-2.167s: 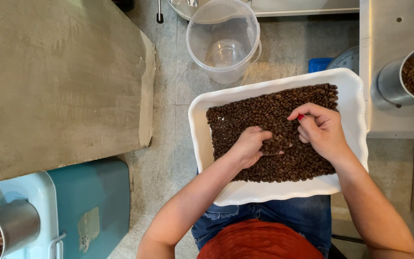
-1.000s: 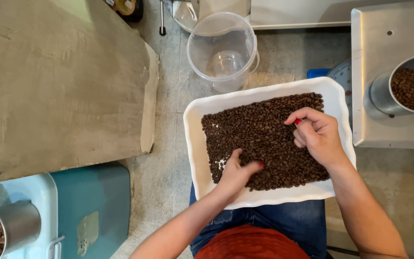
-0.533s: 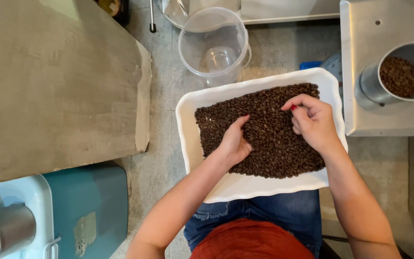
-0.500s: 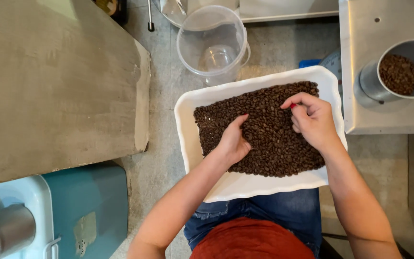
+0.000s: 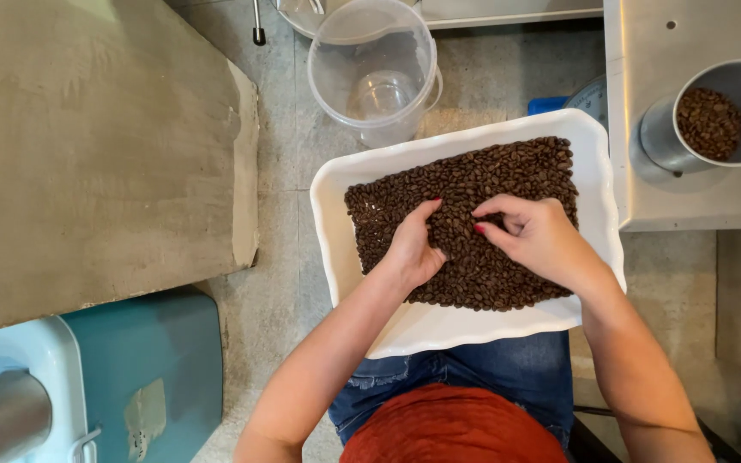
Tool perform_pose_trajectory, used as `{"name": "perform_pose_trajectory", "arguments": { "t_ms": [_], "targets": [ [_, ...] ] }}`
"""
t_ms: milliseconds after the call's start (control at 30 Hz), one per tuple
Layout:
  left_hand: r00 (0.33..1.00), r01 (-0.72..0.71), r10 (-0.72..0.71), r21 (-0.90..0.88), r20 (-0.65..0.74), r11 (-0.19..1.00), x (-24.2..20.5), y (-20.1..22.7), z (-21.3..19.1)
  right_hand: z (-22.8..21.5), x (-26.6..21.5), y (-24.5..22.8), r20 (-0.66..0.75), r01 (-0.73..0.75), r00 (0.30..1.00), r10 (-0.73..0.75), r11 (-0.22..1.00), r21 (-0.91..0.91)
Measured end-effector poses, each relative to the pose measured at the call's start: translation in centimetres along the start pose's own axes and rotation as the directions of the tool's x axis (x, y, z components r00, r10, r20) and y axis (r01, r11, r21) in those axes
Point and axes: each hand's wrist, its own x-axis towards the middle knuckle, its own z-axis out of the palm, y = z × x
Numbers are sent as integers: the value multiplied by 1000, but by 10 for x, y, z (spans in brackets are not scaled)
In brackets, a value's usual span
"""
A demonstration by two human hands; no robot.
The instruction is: The person sorts roasted coffee beans by hand, picking up handfuls of beans from a tray and placing them into a container, then shifting the remaining beans in the tray to continue the process.
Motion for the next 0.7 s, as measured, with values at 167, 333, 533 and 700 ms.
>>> {"name": "perform_pose_trajectory", "arguments": {
  "t_ms": [167,333,533,700],
  "targets": [
    [1000,6,-6,-32,-8,999,6,-3,-1,3,0,-5,41,-22,999,26,996,-83],
    [1000,4,-5,-25,-13,1000,1,-2,3,9,1,6,38,12,999,-7,991,-130],
    [1000,17,-18,49,8,999,-34,10,26,11,3,34,-38,43,999,-34,959,280],
    [1000,25,-25,38,-1,999,-38,12,31,8,2,42,11,51,998,-59,929,368]
  ]
}}
